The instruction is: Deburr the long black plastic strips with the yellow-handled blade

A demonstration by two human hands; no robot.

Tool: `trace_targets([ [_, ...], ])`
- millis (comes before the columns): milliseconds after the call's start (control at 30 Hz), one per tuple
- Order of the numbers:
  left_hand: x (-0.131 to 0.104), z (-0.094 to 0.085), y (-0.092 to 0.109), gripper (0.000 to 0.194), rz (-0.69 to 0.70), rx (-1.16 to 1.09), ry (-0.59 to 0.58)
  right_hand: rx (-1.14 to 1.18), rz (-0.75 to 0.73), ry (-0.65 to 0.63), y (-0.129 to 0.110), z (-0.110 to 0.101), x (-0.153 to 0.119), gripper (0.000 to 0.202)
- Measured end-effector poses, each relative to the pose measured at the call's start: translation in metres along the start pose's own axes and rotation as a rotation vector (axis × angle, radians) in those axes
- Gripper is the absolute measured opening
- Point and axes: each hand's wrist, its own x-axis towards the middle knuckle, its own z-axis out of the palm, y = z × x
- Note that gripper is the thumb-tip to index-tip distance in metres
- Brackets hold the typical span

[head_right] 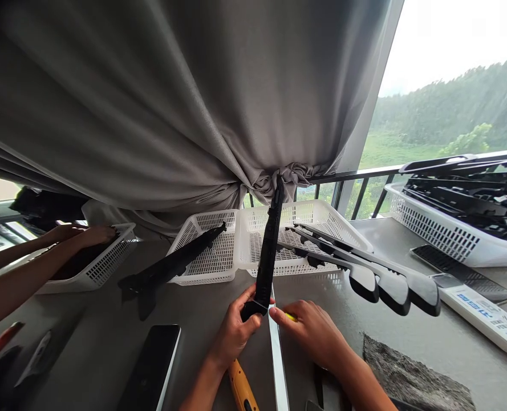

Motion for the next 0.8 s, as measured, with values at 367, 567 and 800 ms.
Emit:
trace_targets([
  [367, -0.001, -0.002, -0.004, 0.075, -0.152, -0.424, 0.156, -0.016, 0.010, -0.006, -0.010, -0.002, -0.002, 0.073],
  [567, 0.003, -0.003, -0.001, 0.079, -0.133, -0.376, 0.243, -0.070, 0.036, 0.026, -0.008, -0.006, -0.003, 0.072],
  [800, 0.001, -0.006, 0.000, 0.071, -0.183, -0.265, 0.346, -0.160, 0.078, -0.008, -0.009, -0.011, -0.005, 0.070],
])
